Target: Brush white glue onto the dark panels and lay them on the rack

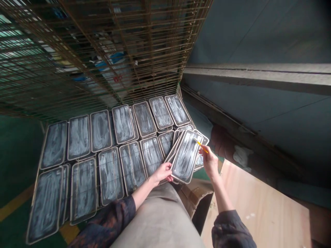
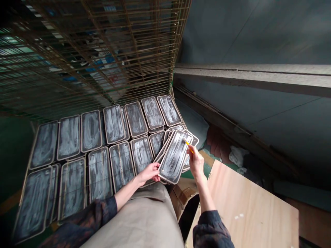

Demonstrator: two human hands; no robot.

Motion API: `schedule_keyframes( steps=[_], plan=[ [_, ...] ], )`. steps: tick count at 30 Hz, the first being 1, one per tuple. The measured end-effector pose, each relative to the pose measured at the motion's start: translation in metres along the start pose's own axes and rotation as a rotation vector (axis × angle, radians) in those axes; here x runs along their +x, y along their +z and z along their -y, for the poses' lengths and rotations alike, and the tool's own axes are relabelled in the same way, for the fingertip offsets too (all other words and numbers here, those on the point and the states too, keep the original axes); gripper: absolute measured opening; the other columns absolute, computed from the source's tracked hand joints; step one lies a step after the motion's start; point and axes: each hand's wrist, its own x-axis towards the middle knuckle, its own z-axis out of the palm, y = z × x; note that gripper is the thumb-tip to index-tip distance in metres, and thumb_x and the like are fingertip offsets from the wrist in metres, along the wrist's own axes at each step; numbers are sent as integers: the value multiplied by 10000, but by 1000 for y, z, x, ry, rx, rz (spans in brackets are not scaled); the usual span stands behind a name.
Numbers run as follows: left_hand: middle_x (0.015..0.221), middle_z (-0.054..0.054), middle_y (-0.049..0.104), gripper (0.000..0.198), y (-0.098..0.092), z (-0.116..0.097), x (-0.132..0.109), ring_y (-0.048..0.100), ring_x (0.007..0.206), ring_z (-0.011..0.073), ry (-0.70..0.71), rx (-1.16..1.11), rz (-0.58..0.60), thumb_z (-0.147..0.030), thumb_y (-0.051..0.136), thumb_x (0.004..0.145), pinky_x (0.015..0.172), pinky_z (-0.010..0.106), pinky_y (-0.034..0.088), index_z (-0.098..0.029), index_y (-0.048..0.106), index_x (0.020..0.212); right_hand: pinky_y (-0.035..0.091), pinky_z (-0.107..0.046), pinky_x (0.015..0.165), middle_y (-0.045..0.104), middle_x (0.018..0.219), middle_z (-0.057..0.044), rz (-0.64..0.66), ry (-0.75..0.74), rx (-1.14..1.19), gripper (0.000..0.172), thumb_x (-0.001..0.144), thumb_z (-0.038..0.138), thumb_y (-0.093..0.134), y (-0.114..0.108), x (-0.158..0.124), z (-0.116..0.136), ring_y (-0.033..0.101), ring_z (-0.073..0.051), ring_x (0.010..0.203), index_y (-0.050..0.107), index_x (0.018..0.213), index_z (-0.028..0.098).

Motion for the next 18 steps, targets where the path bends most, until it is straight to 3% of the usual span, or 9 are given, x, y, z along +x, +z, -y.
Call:
schedule_keyframes(
  steps=[4,7,10,13,18],
  plan=[
    [783,56,650,231,-3,0,0,651,573,130,33,-99,35,-121,553,702,488,198,489,-135,505,928,539,-304,639,677,716,-29,70,100,129,314,912,440,417,-7,-21,3,674,-180,649,570,1044,200],
    [793,60,652,255,-6,2,0,655,587,130,52,-164,96,-143,557,713,506,199,494,-139,502,963,551,-300,581,668,705,-30,-32,181,269,317,901,463,436,-19,-31,8,664,-178,588,552,1030,197],
    [779,49,644,288,-8,1,-1,650,569,126,47,-164,104,-161,584,705,498,195,490,-140,500,980,553,-304,573,667,725,-40,-122,180,290,326,892,466,456,-26,-26,14,663,-179,588,557,1028,187],
    [794,43,635,323,-8,-4,-2,640,541,119,36,-157,100,-167,596,693,470,187,476,-140,496,998,552,-314,628,675,754,-39,-114,145,229,335,896,457,452,-23,-16,21,672,-179,642,572,1053,186],
    [786,19,624,427,-6,-20,-7,633,534,106,74,-263,220,-164,586,683,474,179,470,-168,479,1096,536,-314,676,684,817,-46,-222,134,167,339,905,417,444,-16,-11,23,671,-176,707,561,1132,194]
  ],
)
